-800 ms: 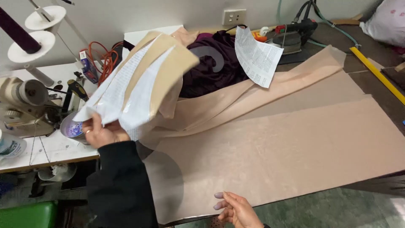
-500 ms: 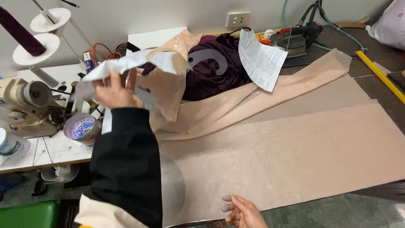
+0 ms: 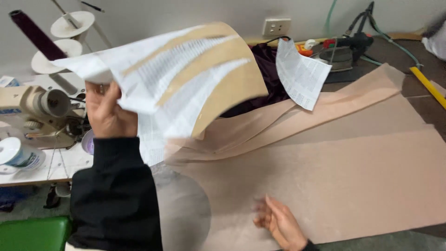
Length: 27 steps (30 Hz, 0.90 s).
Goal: The person handles a piece of light-colored fabric and pattern pieces on a table, then moves to a sewing machine. They pull a thread from a spool, thread it through the machine's guides, and insert a needle into the machine.
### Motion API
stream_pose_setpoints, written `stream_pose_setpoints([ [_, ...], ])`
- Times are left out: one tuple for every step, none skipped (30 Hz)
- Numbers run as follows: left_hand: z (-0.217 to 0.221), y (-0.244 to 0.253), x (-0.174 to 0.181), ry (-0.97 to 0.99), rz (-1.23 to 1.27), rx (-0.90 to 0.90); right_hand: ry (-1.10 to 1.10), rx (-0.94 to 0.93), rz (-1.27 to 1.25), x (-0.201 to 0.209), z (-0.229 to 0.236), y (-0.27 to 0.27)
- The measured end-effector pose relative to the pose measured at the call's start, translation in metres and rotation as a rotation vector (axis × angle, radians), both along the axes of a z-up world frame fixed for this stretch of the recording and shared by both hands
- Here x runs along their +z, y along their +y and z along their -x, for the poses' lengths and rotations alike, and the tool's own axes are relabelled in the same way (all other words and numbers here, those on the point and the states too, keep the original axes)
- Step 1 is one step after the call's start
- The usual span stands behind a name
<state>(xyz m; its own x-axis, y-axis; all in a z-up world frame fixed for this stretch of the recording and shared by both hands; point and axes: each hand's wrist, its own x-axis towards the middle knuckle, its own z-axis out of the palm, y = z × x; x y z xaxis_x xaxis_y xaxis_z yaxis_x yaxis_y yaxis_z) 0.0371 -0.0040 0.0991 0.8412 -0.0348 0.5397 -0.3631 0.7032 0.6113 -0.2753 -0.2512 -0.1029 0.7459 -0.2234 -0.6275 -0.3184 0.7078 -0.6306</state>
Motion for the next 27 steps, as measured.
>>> stream_pose_setpoints([
  [0.002,0.007,-0.011,0.001,0.001,0.013,0.001,0.013,0.001,0.003,-0.020,-0.003],
  [0.004,0.015,-0.021,0.088,0.002,0.001,-0.120,0.059,-0.086,0.006,-0.041,-0.006],
  [0.006,0.022,-0.032,0.176,0.006,-0.011,-0.240,0.106,-0.174,0.010,-0.061,-0.008],
  [-0.006,0.035,-0.061,0.177,0.009,0.002,-0.238,0.119,-0.174,0.035,-0.082,-0.004],
  [-0.016,0.049,-0.092,0.319,-0.080,0.042,-0.295,0.121,-0.182,0.058,-0.103,0.001],
  [-0.026,0.064,-0.122,0.463,-0.168,0.079,-0.352,0.123,-0.190,0.082,-0.124,0.007],
  [-0.029,0.070,-0.148,0.465,-0.162,0.097,-0.349,0.141,-0.192,0.088,-0.140,0.010],
  [-0.032,0.077,-0.174,0.571,-0.277,0.100,-0.322,0.104,-0.194,0.093,-0.155,0.014],
  [-0.033,0.086,-0.201,0.678,-0.390,0.105,-0.297,0.071,-0.197,0.097,-0.170,0.020],
  [-0.030,0.084,-0.210,0.682,-0.382,0.125,-0.295,0.093,-0.199,0.088,-0.179,0.020],
  [-0.026,0.084,-0.220,0.767,-0.412,0.152,-0.266,0.102,-0.167,0.080,-0.188,0.022],
  [-0.023,0.084,-0.229,0.853,-0.441,0.179,-0.238,0.112,-0.135,0.072,-0.197,0.025],
  [-0.028,0.093,-0.256,0.859,-0.431,0.195,-0.236,0.131,-0.135,0.059,-0.201,0.027],
  [-0.033,0.103,-0.283,0.846,-0.430,0.148,-0.236,0.118,-0.099,0.045,-0.206,0.030],
  [-0.037,0.113,-0.309,0.835,-0.432,0.100,-0.235,0.103,-0.065,0.031,-0.209,0.034],
  [-0.024,0.116,-0.295,0.843,-0.425,0.116,-0.230,0.121,-0.068,0.012,-0.214,0.031],
  [-0.012,0.119,-0.283,0.833,-0.452,0.082,-0.213,0.084,-0.048,-0.009,-0.218,0.030],
  [0.000,0.123,-0.270,0.823,-0.479,0.048,-0.196,0.047,-0.028,-0.030,-0.221,0.031],
  [0.012,0.135,-0.258,0.828,-0.475,0.060,-0.193,0.060,-0.032,-0.015,-0.217,0.043],
  [0.024,0.146,-0.246,0.800,-0.565,0.049,-0.185,0.000,-0.028,0.001,-0.212,0.056],
  [0.035,0.157,-0.234,0.771,-0.653,0.037,-0.178,-0.059,-0.023,0.017,-0.209,0.067],
  [0.044,0.174,-0.242,0.777,-0.649,0.049,-0.175,-0.046,-0.025,0.013,-0.207,0.068],
  [0.052,0.192,-0.250,0.723,-0.705,0.054,-0.171,-0.054,0.038,0.009,-0.206,0.069],
  [0.060,0.211,-0.257,0.668,-0.761,0.059,-0.167,-0.061,0.101,0.005,-0.206,0.071],
  [0.079,0.234,-0.248,0.671,-0.760,0.069,-0.168,-0.051,0.098,0.001,-0.201,0.071],
  [0.097,0.258,-0.239,0.612,-0.843,0.092,-0.142,-0.027,0.173,-0.004,-0.196,0.071],
  [0.116,0.281,-0.229,0.550,-0.928,0.115,-0.118,-0.004,0.246,-0.008,-0.192,0.071],
])
